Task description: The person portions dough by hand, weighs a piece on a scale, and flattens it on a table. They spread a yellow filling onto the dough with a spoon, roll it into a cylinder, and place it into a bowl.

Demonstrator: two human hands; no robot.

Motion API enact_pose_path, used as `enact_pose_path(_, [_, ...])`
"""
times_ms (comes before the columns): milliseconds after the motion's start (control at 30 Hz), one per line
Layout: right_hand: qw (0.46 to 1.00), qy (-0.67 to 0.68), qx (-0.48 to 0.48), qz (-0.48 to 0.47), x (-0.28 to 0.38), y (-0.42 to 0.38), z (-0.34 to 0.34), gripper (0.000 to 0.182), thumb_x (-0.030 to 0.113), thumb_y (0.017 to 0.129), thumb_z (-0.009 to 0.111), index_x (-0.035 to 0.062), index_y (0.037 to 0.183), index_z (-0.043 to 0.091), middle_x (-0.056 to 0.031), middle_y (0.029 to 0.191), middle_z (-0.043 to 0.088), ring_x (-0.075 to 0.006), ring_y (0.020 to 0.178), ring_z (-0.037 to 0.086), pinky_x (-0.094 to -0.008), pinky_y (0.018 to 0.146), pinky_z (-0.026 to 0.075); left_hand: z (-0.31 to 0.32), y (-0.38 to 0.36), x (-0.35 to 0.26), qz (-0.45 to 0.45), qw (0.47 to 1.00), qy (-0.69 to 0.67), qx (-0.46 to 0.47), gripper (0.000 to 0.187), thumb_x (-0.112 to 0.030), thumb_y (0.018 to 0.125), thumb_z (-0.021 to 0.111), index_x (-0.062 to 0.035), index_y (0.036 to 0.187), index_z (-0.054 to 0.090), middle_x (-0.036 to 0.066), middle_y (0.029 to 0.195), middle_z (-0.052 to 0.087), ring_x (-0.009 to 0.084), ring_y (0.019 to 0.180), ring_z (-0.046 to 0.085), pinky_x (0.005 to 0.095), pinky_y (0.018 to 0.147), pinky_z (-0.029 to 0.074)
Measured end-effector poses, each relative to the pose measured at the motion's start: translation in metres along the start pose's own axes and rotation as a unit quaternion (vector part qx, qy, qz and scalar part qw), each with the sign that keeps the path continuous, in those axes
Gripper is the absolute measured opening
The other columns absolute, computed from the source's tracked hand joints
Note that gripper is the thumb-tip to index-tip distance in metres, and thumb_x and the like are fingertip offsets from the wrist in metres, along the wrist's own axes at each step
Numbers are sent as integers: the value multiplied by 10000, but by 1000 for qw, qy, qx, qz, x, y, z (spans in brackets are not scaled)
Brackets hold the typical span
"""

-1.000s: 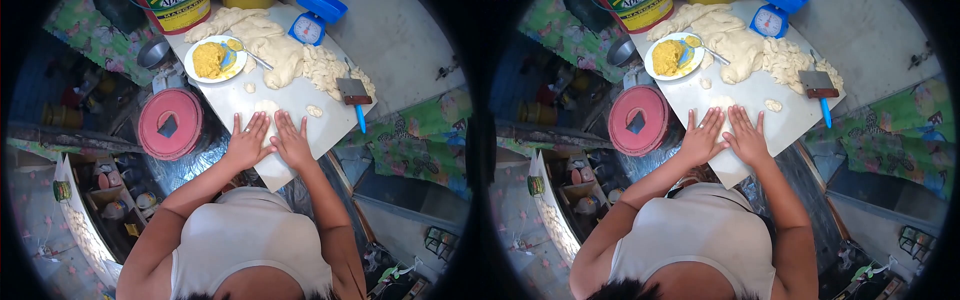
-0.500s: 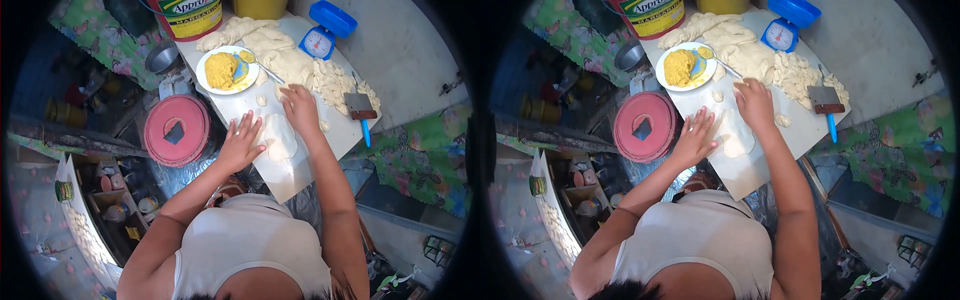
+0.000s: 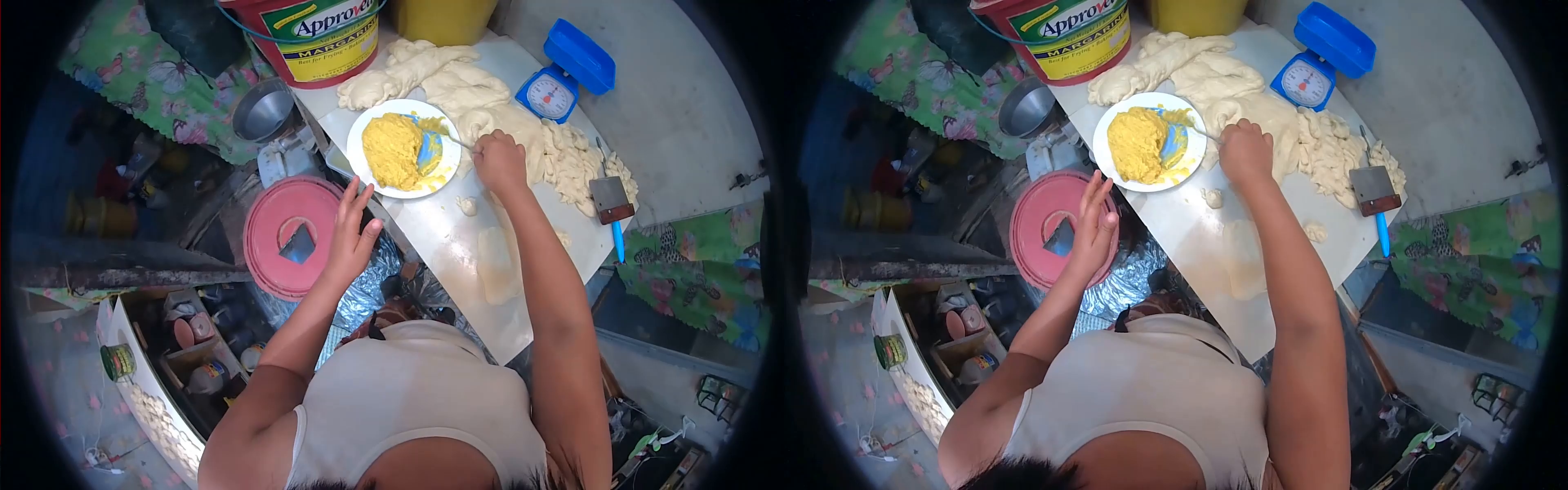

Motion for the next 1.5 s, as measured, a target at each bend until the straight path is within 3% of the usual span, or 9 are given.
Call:
enact_pose_path(100, [985,165,11,44,-4,-8,-14,135,82,835,595,145,931,665,-71,978,606,-248,951,581,-346,816,426,-7,13,10,11,1000,-9,-9,561,-352,964,523,-26,1408,414,239,1504,271,382,1395,274,454,1129,226])
enact_pose_path(233, [977,211,29,7,5,-37,-41,276,41,828,560,182,1042,665,-63,926,593,-250,884,587,-335,779,440,-16,20,22,-2,1000,-26,-11,547,-320,959,534,-25,1404,416,226,1492,292,367,1389,284,445,1132,225])
enact_pose_path(300, [975,38,-14,-216,20,-49,-48,411,32,789,561,226,1137,663,-36,869,574,-223,876,574,-336,800,427,-16,21,30,-2,999,-35,3,544,-318,959,534,-24,1402,418,224,1489,296,365,1388,286,443,1131,227])
enact_pose_path(400, [969,-21,-27,-245,17,-59,-35,479,38,755,569,255,1171,668,-16,816,546,-198,852,556,-329,782,409,-20,26,33,6,999,-36,24,541,-310,957,537,-23,1399,420,221,1485,301,363,1385,290,441,1129,230])
enact_pose_path(833, [987,-36,-71,-141,28,-82,-25,281,82,777,577,183,1013,691,-15,811,518,-188,836,530,-330,711,369,-30,28,55,21,999,-9,33,536,-300,944,552,-12,1382,443,235,1463,337,376,1355,336,449,1110,261])
enact_pose_path(1033, [984,-27,-154,-90,19,-66,-40,149,118,807,622,137,952,653,-26,833,546,-227,813,575,-376,695,430,-33,29,63,28,999,0,37,537,-303,943,554,-8,1378,448,235,1459,341,377,1348,344,452,1107,264])
enact_pose_path(1100, [996,34,-76,23,24,-61,-39,154,142,843,623,146,994,652,-43,862,565,-265,782,609,-414,674,476,-33,28,64,27,999,2,37,537,-303,942,555,-7,1378,447,235,1458,341,377,1347,344,453,1106,265])
enact_pose_path(1200, [994,80,-36,59,31,-57,-36,166,151,872,607,158,1033,648,-62,896,582,-294,784,634,-431,667,504,-32,28,64,23,999,0,42,546,-327,952,538,-7,1385,440,216,1469,338,357,1363,328,443,1119,247])
enact_pose_path(1500, [999,-29,20,28,18,-31,-24,330,80,840,520,160,1128,659,-100,921,649,-308,828,653,-423,698,517,-31,29,65,12,999,-10,35,556,-354,961,521,-7,1387,441,196,1477,341,336,1373,319,430,1131,230])
Point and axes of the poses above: each hand's wrist, its own y-axis towards the middle knuckle, its own z-axis out of the palm, x = y × z, the point moved 3 cm from there along y, towards the middle knuckle
